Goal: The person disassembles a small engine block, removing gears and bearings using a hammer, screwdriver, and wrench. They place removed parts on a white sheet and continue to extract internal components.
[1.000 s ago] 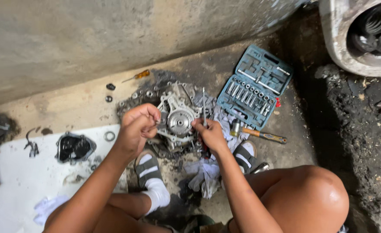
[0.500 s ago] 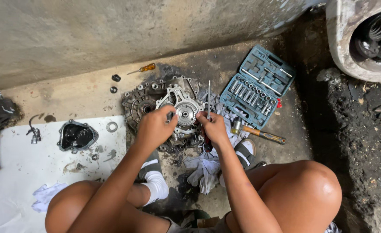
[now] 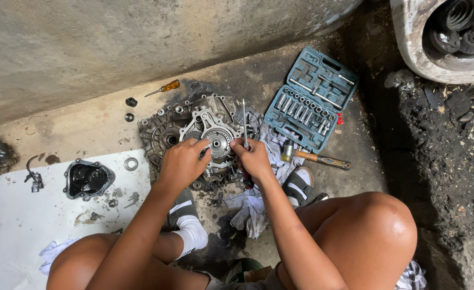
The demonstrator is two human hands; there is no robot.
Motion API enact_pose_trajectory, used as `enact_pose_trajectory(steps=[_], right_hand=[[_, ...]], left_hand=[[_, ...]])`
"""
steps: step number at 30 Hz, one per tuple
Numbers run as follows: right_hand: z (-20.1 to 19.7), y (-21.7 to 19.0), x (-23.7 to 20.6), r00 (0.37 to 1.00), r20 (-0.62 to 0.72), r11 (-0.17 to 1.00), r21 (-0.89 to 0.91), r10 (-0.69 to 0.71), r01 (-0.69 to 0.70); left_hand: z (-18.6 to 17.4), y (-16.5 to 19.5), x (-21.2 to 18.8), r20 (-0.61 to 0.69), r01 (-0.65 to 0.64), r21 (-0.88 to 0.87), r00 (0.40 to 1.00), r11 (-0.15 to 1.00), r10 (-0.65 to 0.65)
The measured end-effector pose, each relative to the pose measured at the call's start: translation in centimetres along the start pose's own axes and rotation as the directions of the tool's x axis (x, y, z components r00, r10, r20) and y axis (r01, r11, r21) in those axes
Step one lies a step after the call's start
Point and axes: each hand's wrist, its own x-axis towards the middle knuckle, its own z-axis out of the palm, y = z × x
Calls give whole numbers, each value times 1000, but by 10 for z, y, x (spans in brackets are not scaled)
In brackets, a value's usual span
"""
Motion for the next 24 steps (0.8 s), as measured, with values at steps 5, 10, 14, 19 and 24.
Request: enact_pose_trajectory(steps=[5, 10, 14, 19, 24], right_hand=[[-1, 0, 0, 1000, 7, 1000, -15, -2, 2], [0, -3, -3, 1000, 29, 1000, 6, -6, 6], [1, -9, -4, 999, -27, 999, -30, 42, -42], [0, -7, -3, 1000, -17, 998, -61, 26, -27], [-4, -3, 0, 1000, -12, 997, -66, 26, -26]], left_hand=[[6, 1, 2, 12, 25, -10, 1000, 1000, -25], [13, -3, 3, 45, -61, 13, 997, 998, 60], [14, -3, 4, -106, -252, 2, 962, 968, 251], [5, 2, 8, -198, 8, -495, 973, 869, -122], [-32, -19, 16, 229, 168, -970, 868, -173, -440]])
